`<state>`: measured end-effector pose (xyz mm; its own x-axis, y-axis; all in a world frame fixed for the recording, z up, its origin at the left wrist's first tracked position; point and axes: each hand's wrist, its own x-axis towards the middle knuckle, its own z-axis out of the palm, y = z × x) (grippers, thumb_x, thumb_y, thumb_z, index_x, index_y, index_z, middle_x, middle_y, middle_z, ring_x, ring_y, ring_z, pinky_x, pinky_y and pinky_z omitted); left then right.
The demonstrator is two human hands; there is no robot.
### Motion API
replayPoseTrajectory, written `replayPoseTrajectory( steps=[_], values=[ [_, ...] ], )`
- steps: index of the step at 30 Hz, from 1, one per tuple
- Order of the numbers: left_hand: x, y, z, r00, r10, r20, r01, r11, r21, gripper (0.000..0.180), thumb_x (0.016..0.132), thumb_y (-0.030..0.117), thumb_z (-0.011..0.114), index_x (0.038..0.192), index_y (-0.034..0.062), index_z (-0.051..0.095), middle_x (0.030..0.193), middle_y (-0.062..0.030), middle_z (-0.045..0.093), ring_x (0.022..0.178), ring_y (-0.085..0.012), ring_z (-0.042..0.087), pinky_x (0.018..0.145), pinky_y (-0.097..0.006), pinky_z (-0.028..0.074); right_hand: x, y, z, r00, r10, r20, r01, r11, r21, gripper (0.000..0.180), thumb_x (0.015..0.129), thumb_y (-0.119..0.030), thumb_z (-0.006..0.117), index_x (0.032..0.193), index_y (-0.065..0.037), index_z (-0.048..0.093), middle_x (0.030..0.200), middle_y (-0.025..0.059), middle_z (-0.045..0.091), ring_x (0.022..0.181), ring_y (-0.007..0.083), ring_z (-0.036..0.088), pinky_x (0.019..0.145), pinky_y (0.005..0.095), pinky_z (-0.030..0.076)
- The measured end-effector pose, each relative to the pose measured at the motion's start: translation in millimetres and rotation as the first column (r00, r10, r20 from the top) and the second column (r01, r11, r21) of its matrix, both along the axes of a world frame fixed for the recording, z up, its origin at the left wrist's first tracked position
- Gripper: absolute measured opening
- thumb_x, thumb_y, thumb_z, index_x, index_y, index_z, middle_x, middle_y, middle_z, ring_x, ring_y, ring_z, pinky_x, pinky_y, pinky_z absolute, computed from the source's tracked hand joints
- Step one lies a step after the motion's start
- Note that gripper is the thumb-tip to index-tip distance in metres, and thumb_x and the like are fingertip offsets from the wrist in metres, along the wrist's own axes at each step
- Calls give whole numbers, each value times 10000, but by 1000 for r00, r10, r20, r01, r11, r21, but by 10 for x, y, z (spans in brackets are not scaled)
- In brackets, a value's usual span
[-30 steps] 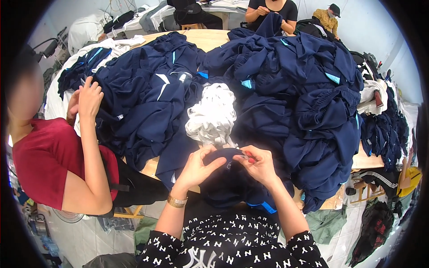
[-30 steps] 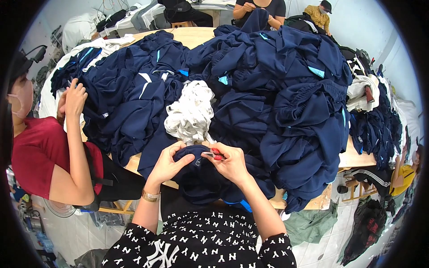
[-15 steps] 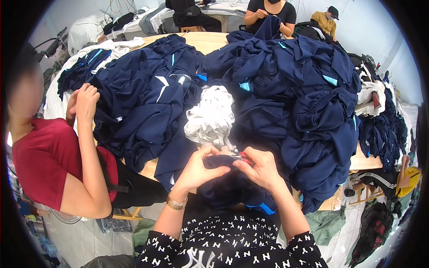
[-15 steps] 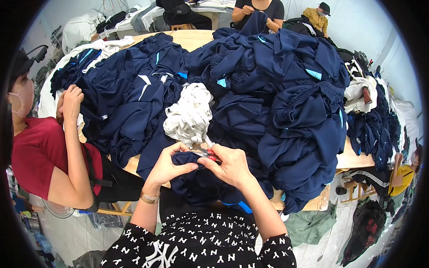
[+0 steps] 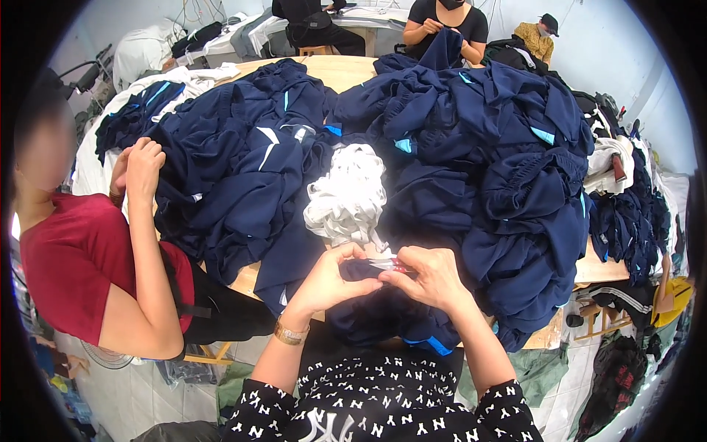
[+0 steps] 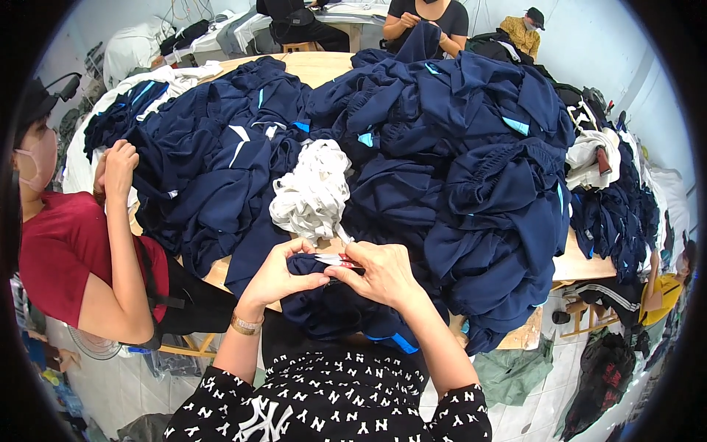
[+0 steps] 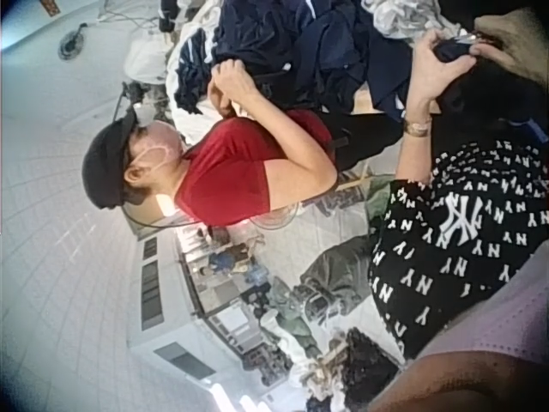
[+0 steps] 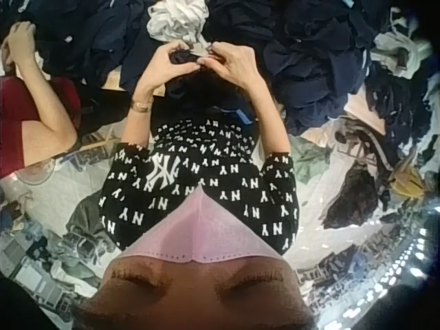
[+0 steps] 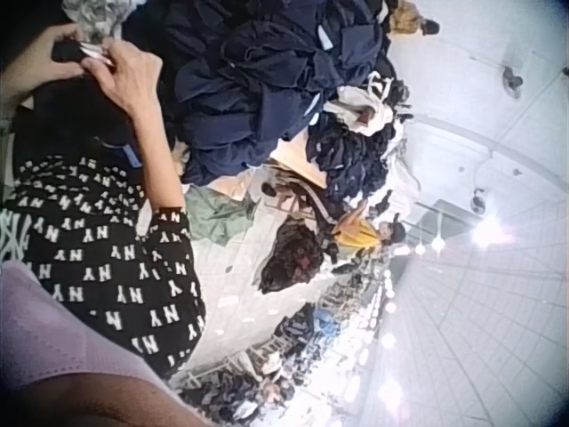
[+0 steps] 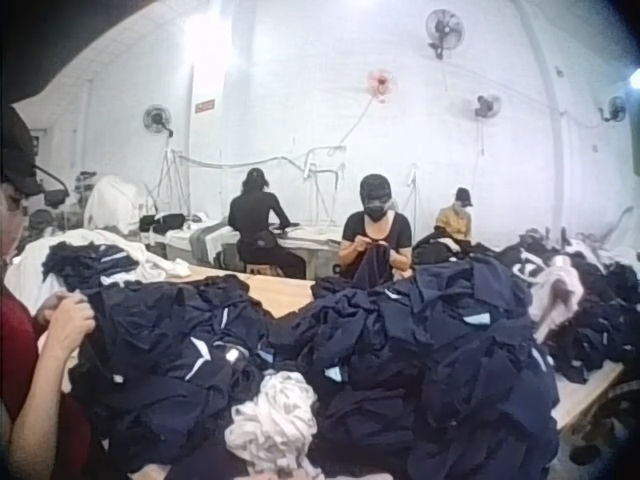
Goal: Trimming excess threads and loose ends from manufactured blue garments using small snips.
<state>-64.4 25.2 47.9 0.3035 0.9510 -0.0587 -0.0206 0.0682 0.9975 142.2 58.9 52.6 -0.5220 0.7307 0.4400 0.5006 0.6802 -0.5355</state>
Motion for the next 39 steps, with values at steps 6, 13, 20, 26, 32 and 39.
replayPoseTrajectory(
  steps=[6,13,20,26,32,39],
  values=[
    [16,26,-64,996,-25,-90,30,998,51,281,728,89,772,876,30,541,857,-7,637,782,-63,566,696,-224,463,11,23,37,999,27,25,-28,998,52,387,728,-339,756,629,-52,515,532,79,493,456,253,518,442,332,376],
    [11,29,57,999,-21,49,22,1000,-19,236,762,20,730,947,-6,586,898,-18,637,797,-62,570,704,-220,483,154,195,-544,842,-227,-489,-81,843,-531,244,884,-218,597,816,-20,471,640,8,422,613,65,378,545,242,352],
    [-290,44,-34,959,278,62,-284,949,139,211,785,15,691,963,-7,578,909,-30,640,815,-77,580,754,-225,472,-223,-114,-955,861,-336,-382,130,871,-474,579,637,-367,846,839,-52,404,730,23,412,644,131,415,581,280,399],
    [-424,53,-118,910,413,40,-413,889,197,170,798,22,678,934,1,579,858,-12,636,786,-67,579,722,-208,465,-247,-348,-1011,952,-207,-227,56,843,-535,419,747,-146,710,996,-14,400,846,164,627,830,334,637,722,365,490],
    [-603,96,-285,828,548,115,-560,820,117,144,790,23,680,901,7,590,828,-2,622,739,-60,565,707,-198,461,-110,-315,-824,930,-293,-221,154,858,-490,446,729,-150,773,920,-26,390,758,80,613,645,157,586,603,292,472],
    [-452,188,-304,581,734,-352,-560,674,481,323,821,153,683,1085,10,565,992,-126,634,914,-244,594,835,-324,458,3,-458,-1159,778,-350,-521,-201,647,-735,346,770,26,695,845,-74,372,787,11,510,718,76,489,672,223,419]
  ],
)
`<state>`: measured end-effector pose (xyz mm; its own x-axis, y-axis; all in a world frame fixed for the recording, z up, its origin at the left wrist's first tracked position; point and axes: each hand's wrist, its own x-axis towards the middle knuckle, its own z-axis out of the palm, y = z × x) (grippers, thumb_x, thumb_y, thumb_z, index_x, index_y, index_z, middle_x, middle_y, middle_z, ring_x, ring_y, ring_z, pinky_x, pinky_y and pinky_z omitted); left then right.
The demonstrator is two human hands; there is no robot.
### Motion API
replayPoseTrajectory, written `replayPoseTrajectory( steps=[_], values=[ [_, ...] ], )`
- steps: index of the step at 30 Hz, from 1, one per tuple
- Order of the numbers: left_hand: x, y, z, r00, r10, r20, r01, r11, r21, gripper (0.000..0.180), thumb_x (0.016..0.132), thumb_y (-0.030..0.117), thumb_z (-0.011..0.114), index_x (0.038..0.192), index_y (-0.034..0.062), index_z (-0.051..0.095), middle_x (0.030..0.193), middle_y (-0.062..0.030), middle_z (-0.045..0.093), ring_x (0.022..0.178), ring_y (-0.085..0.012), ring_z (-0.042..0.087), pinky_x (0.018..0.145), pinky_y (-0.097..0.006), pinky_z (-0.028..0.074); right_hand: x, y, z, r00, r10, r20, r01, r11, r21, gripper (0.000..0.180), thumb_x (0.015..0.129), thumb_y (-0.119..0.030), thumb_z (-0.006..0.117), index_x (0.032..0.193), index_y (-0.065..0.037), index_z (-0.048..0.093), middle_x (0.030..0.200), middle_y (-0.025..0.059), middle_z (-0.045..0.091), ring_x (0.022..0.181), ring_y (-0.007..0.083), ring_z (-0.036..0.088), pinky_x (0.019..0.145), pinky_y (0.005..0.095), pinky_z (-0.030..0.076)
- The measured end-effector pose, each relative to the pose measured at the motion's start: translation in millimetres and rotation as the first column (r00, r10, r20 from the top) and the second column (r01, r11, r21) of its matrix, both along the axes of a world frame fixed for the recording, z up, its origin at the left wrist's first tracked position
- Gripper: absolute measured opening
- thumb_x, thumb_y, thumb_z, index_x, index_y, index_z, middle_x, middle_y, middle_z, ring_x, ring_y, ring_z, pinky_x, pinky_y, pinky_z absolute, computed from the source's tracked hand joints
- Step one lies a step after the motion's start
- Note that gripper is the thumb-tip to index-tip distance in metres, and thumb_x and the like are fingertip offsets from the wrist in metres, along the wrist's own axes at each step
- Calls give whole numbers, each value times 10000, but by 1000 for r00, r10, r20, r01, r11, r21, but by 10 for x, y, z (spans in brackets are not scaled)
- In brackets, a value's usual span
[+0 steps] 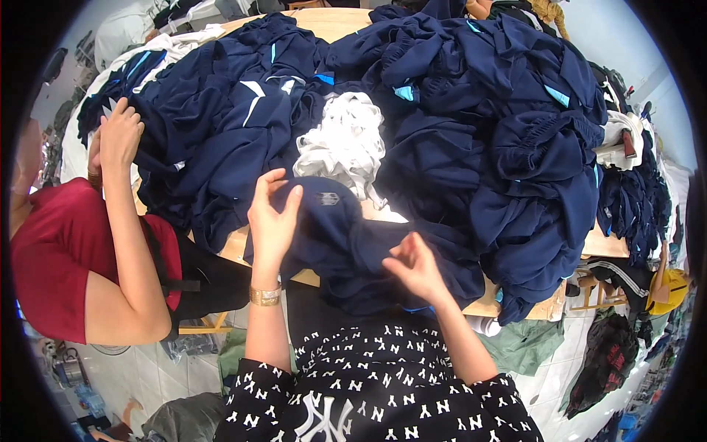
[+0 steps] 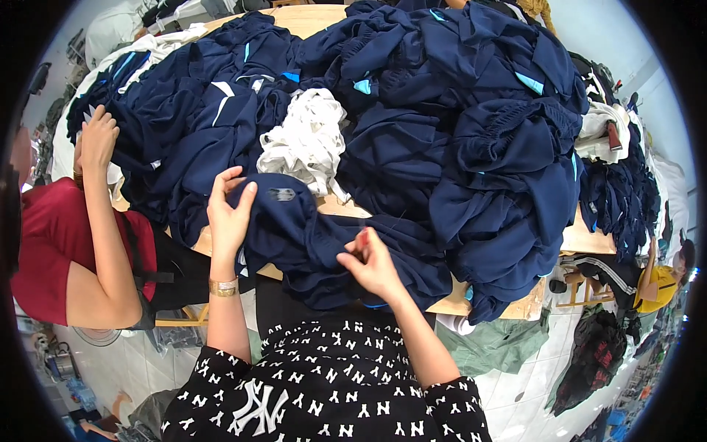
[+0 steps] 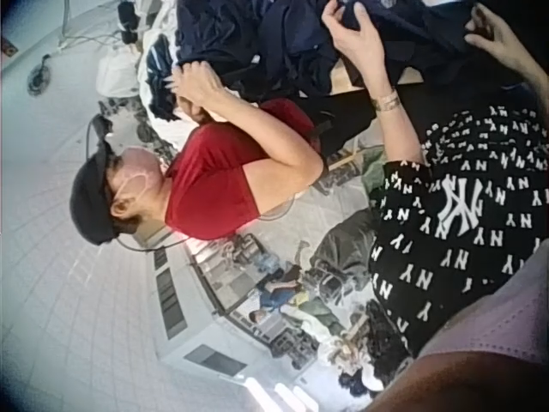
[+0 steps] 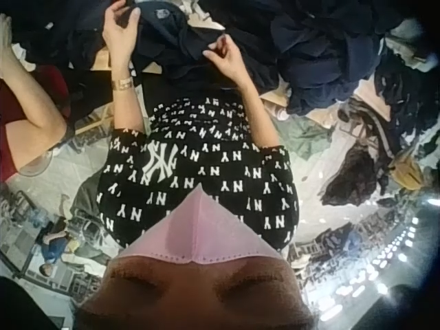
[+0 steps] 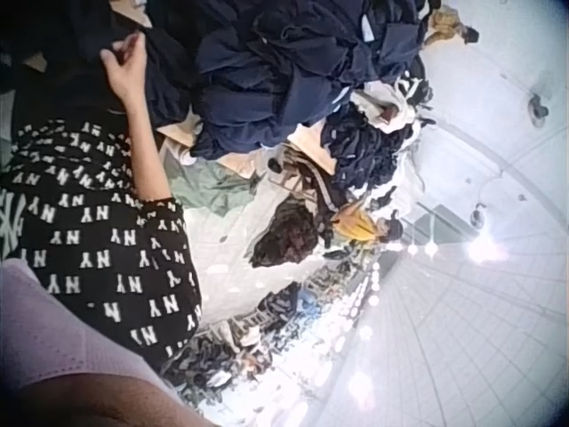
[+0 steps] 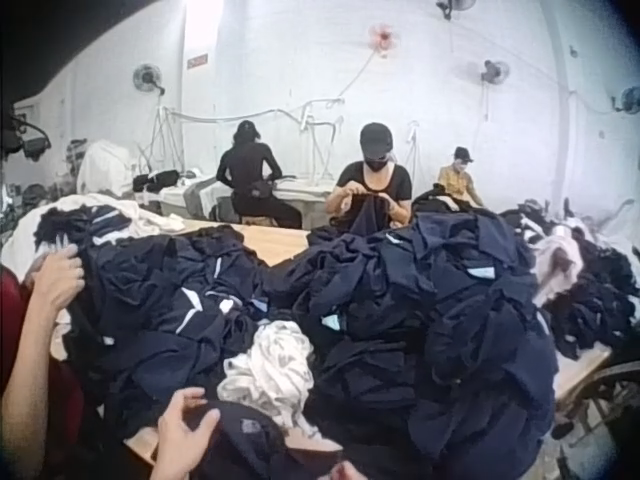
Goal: Trimming excess threads and loose ends from manufactured blue garments using small snips.
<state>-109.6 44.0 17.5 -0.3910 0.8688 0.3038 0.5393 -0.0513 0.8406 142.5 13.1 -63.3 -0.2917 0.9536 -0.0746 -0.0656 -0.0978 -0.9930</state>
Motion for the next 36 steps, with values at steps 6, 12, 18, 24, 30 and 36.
replayPoseTrajectory(
  steps=[6,12,18,24,30,36],
  values=[
    [366,-316,-129,990,-132,-55,122,979,-164,292,842,228,670,685,-1,579,602,-95,572,533,-190,555,520,-334,433,175,70,49,846,-219,-486,59,945,-323,326,794,32,668,833,-135,392,827,-10,489,778,78,468,722,220,374],
    [713,-743,-379,634,-215,743,769,280,-575,975,871,722,90,795,-60,666,637,-122,652,538,-185,647,431,-192,437,75,63,194,798,-215,-562,36,949,-312,322,788,18,676,844,-138,400,815,-27,459,783,69,438,715,213,344],
    [739,-739,-768,-307,163,938,527,850,25,373,886,199,434,1147,-47,538,1124,-184,614,1046,-282,599,884,-383,498,-3,22,329,753,-192,-629,19,962,-271,330,792,34,658,848,-143,386,792,-36,441,756,69,422,684,209,321],
    [695,-679,-664,-634,-183,752,261,864,430,483,863,245,412,1241,-46,491,1246,-167,557,1170,-291,517,1082,-479,279,-120,45,429,499,-375,-781,-93,873,-479,172,828,-4,553,872,-145,466,709,-37,531,707,126,519,758,286,405],
    [845,-579,-411,-492,-70,868,219,955,201,711,876,569,379,1357,47,411,1337,-120,494,1197,-281,501,1066,-453,314,-263,102,382,430,-654,-623,-125,640,-758,180,742,20,489,864,-97,550,744,-3,584,724,160,559,803,306,444],
    [771,-540,-530,-301,183,936,438,898,-35,509,903,515,480,1158,86,583,1075,-59,648,977,-215,601,847,-356,463,-159,107,216,467,-639,-611,113,729,-676,168,768,12,439,876,-97,506,791,-22,564,750,114,548,799,253,452]
  ],
)
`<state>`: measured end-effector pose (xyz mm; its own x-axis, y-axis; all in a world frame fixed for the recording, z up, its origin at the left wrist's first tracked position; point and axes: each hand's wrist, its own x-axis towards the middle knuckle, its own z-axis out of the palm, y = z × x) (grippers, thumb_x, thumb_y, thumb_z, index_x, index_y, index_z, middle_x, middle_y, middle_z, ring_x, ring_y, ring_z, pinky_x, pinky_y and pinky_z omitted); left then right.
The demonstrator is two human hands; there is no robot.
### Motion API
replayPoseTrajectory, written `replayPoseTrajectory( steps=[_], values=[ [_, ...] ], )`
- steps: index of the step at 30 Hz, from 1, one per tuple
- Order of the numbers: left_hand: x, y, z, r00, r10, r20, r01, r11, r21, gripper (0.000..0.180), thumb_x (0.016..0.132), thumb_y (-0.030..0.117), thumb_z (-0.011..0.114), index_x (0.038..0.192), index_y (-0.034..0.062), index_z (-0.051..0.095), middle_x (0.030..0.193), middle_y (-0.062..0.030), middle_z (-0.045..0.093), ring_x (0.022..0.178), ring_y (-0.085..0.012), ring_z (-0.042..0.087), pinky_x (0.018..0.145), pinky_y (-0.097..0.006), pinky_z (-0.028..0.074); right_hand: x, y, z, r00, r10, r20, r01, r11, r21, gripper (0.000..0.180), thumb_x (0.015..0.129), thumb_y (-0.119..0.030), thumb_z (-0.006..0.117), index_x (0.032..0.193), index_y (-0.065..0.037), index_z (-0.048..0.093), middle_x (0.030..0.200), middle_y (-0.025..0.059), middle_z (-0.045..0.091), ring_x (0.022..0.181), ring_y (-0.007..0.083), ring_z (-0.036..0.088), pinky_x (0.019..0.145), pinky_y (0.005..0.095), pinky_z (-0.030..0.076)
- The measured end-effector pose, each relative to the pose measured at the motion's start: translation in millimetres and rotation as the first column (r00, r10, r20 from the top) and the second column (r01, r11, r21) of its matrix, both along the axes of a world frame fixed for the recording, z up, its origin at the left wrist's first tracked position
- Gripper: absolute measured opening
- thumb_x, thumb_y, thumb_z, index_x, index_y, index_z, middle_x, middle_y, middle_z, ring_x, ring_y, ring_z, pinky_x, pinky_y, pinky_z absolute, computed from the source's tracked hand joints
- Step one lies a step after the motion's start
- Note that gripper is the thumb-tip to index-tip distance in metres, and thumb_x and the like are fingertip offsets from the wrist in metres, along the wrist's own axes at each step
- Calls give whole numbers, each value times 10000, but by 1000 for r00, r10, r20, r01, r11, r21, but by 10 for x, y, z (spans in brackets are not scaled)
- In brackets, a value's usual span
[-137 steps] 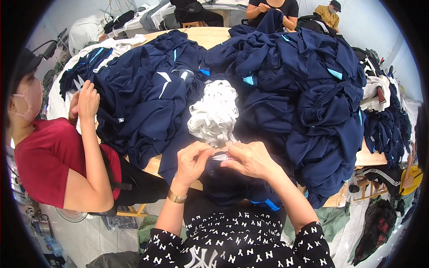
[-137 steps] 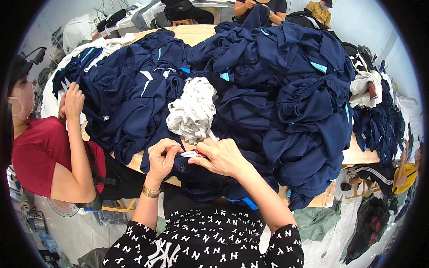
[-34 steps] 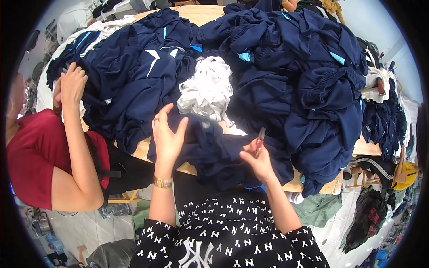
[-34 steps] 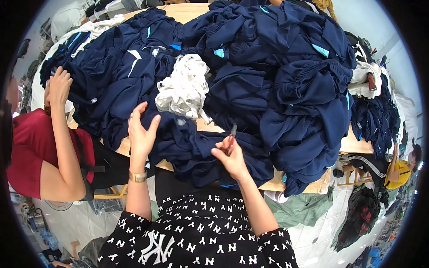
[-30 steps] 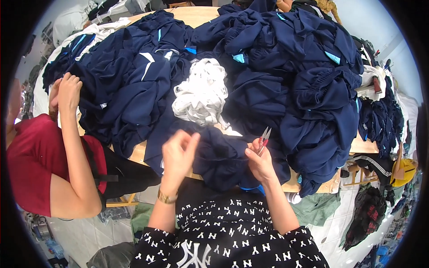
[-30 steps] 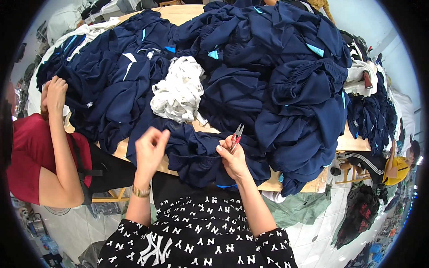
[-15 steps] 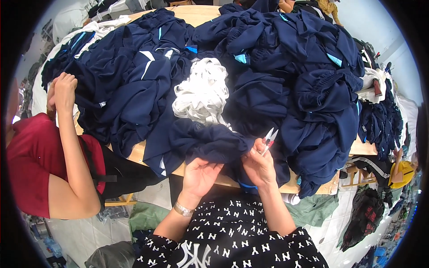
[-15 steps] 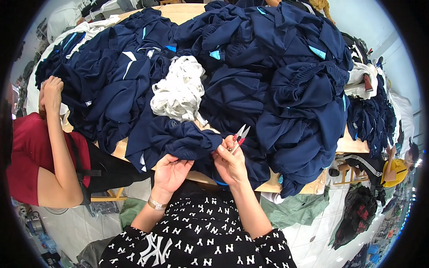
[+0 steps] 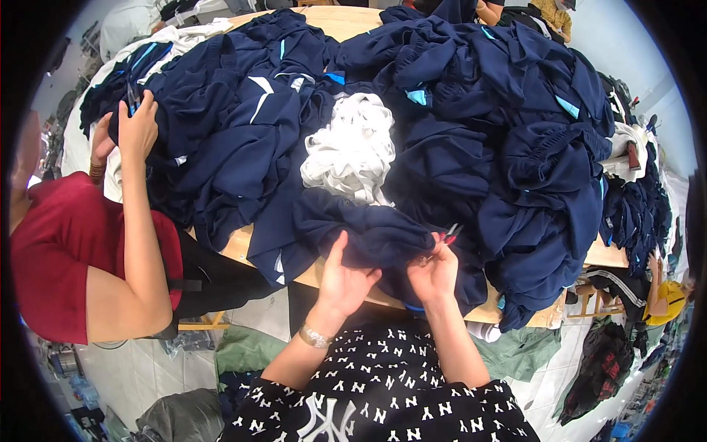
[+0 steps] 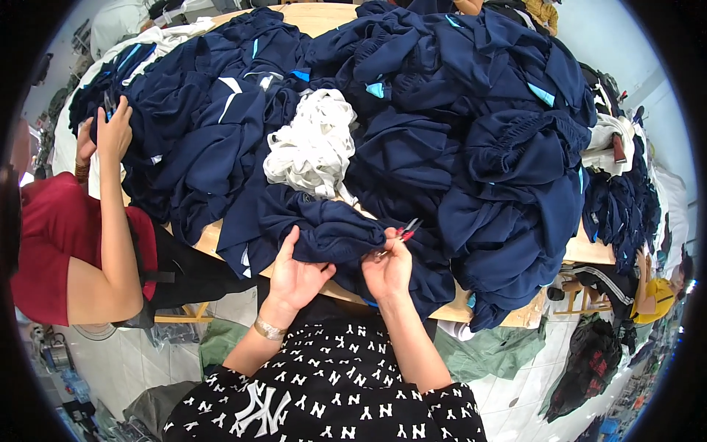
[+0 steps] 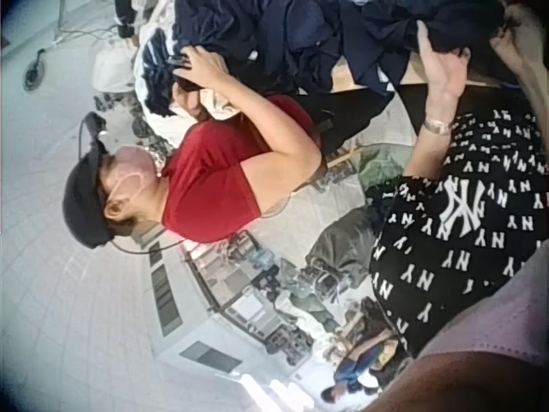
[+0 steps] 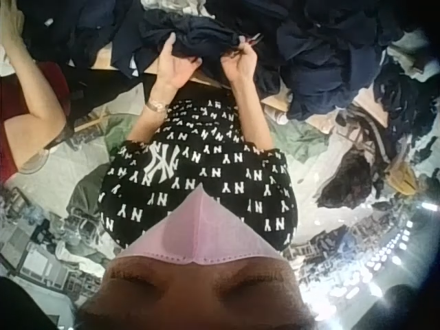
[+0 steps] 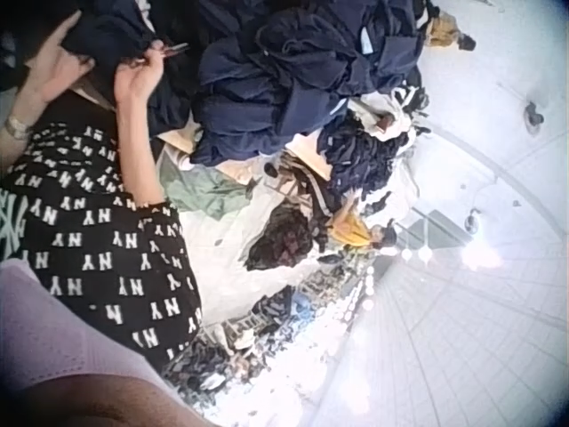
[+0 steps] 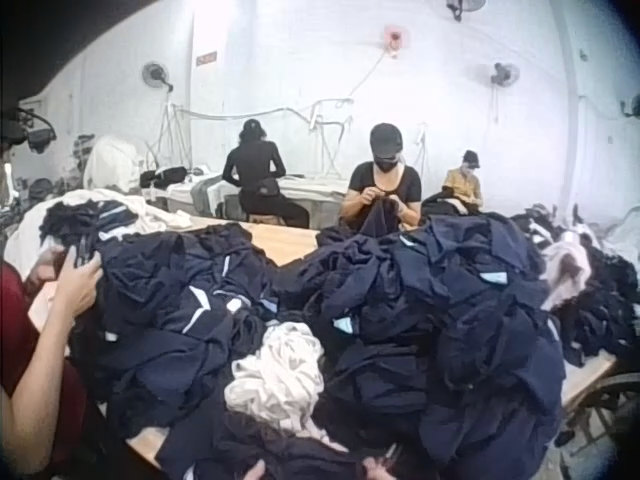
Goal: Trimming excess threads and loose ends from manufactured blue garments using small snips.
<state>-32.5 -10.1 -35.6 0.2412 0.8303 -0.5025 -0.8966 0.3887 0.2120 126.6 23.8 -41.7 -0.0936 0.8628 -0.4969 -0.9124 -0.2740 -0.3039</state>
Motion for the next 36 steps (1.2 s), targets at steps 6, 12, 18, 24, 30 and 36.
replayPoseTrajectory(
  steps=[6,12,18,24,30,36],
  values=[
    [-196,-227,-34,968,-249,11,249,964,-89,172,895,184,625,1045,101,609,935,-58,645,888,-185,608,651,-267,470,192,-68,-65,911,-119,396,14,966,258,193,796,30,507,898,-129,470,795,-56,450,675,37,441,636,172,353],
    [-249,-246,32,913,-143,383,199,974,-110,187,921,118,563,1030,-33,547,1004,-205,628,854,-254,669,728,-231,595,106,-158,107,803,-255,538,8,908,419,208,800,36,497,925,-115,428,878,-26,415,767,58,415,690,198,341],
    [-7,-231,293,882,33,470,43,988,-150,177,918,51,521,1054,-63,508,1168,-237,547,982,-248,624,831,-285,570,21,-244,212,802,-267,534,-68,848,526,214,797,56,477,923,-101,404,858,-1,402,771,83,390,702,209,328],
    [35,-161,-74,974,64,218,-135,935,328,202,930,121,421,1009,48,592,1015,-74,636,976,-209,586,833,-378,485,109,-298,-32,781,-30,623,-102,979,176,230,815,62,453,960,-104,391,955,26,485,877,125,500,771,300,454],
    [84,-62,107,981,134,-140,-68,913,403,255,951,135,382,1101,66,576,1100,-69,619,997,-192,582,823,-350,483,83,-250,282,333,-570,751,-209,732,648,314,756,107,543,926,-53,334,993,106,502,957,234,514,914,371,390],
    [-12,-17,-48,993,19,-116,37,884,466,231,960,129,398,1097,61,570,1064,-50,627,950,-142,561,732,-304,442,85,-93,435,101,-625,774,-711,499,496,376,701,71,645,903,-41,348,884,124,569,789,249,567,643,305,432]
  ],
)
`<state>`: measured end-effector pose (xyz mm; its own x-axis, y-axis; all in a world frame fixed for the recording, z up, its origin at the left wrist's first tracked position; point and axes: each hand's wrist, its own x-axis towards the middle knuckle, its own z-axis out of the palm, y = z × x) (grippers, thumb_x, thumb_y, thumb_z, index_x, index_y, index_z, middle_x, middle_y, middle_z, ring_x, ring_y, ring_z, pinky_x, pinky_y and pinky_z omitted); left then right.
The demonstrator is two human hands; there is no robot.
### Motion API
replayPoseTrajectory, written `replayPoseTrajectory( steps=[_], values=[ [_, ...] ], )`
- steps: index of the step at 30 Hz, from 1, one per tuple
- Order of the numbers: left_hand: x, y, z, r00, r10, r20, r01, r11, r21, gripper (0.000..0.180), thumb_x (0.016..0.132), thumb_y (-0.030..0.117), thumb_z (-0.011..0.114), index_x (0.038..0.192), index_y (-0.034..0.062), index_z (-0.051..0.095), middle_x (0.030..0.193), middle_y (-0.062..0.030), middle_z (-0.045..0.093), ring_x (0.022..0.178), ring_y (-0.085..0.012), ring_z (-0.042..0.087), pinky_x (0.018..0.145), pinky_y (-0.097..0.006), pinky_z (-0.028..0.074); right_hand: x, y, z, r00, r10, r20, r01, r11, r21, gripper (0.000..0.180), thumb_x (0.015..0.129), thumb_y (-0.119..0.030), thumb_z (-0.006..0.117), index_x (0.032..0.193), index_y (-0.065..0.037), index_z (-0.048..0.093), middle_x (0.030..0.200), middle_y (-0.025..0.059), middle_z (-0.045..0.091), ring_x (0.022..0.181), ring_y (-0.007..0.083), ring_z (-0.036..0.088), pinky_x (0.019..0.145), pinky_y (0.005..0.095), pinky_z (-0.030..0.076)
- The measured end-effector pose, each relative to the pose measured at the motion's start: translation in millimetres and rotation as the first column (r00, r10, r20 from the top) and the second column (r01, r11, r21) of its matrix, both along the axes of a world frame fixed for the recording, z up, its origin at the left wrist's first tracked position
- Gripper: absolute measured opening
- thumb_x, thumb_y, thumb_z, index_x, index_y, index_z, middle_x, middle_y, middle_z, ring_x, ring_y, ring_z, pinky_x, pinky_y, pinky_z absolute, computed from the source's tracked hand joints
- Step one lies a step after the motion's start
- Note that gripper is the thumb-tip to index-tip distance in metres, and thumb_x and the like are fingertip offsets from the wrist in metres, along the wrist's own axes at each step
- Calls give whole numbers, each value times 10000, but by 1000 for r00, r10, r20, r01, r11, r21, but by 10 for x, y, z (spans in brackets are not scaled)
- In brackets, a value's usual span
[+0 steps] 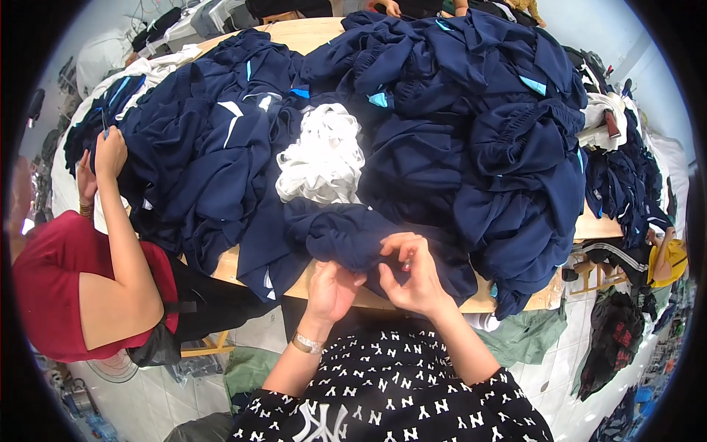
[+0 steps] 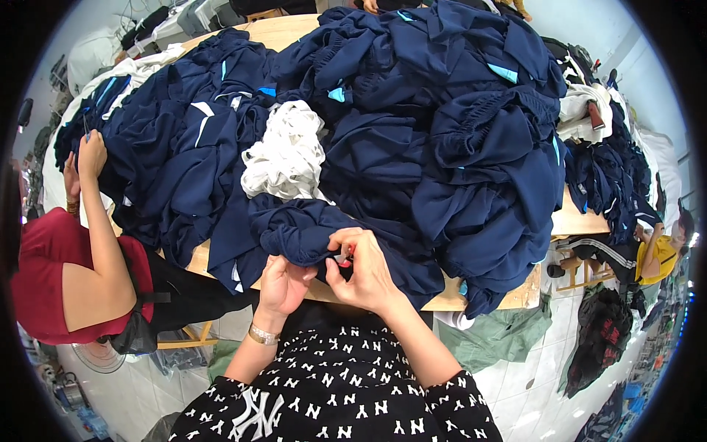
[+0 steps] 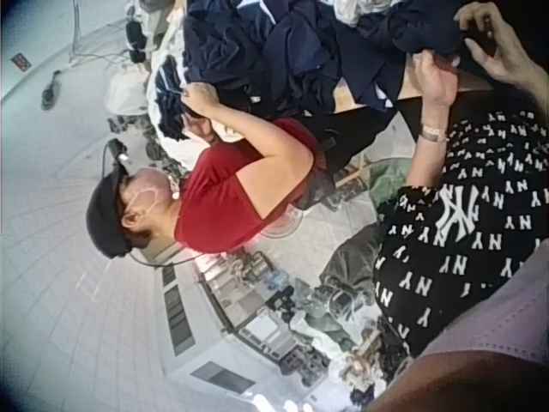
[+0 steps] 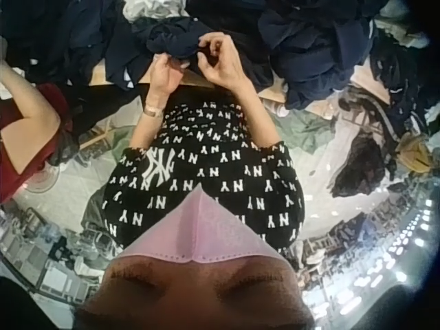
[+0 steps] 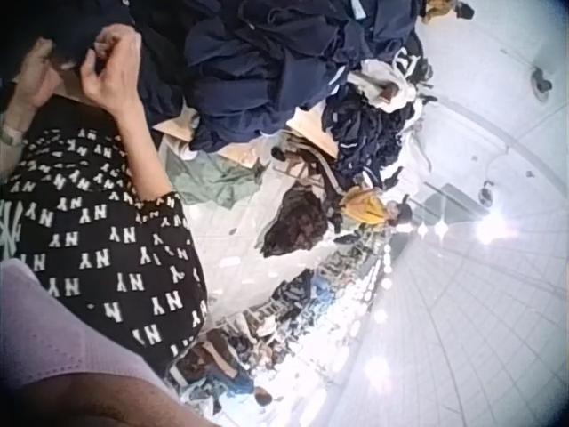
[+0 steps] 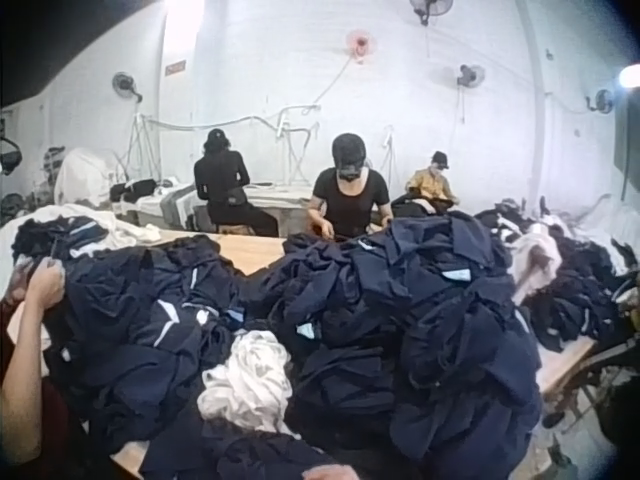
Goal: Trimming excess threads and loose ends from manufactured blue garments using small snips.
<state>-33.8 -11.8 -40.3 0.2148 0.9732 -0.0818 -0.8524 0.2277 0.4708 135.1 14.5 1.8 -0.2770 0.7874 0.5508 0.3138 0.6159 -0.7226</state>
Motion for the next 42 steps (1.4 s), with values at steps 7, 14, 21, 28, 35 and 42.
replayPoseTrajectory(
  steps=[7,14,21,28,35,42],
  values=[
    [292,69,-65,958,221,-183,-230,973,-31,282,941,96,518,1209,80,430,1153,-72,524,976,-170,541,907,-333,431,-242,-299,-355,983,-153,-99,134,975,-178,339,756,79,658,893,-28,367,850,110,532,580,167,474,534,269,422],
    [275,-77,-4,741,202,-641,-233,972,37,263,865,88,638,1054,12,472,997,-66,536,912,-113,505,822,-242,433,-300,-323,-305,923,-93,-374,-86,897,-434,303,820,121,520,923,-48,291,935,121,560,712,150,601,613,226,478],
    [7,-56,267,558,95,-824,-10,994,108,196,822,109,694,906,-15,567,877,-40,612,841,-77,516,733,-238,445,-209,-91,-179,906,-121,-406,25,972,-233,292,821,102,552,902,-29,304,886,123,558,631,95,503,548,195,426],
    [-305,-2,638,142,105,-984,377,914,152,316,644,179,818,797,-6,612,779,-81,607,740,-140,592,681,-274,486,-122,210,60,877,321,-358,-462,771,-439,323,718,12,546,941,-37,317,940,145,583,917,229,553,890,337,416],
    [-354,16,592,170,199,-965,200,952,232,411,610,175,861,849,28,560,746,-26,582,727,-107,570,700,-260,490,-71,130,-135,954,221,-202,-298,773,-560,364,768,-40,652,957,-41,341,848,88,578,716,131,543,650,274,454],
    [-353,37,464,432,156,-888,62,977,202,334,693,24,776,890,61,509,803,40,524,723,-25,480,661,-165,403,-132,207,-152,931,-8,-364,-195,834,-516,295,846,-65,619,867,-55,325,912,84,576,777,112,537,664,254,436]
  ],
)
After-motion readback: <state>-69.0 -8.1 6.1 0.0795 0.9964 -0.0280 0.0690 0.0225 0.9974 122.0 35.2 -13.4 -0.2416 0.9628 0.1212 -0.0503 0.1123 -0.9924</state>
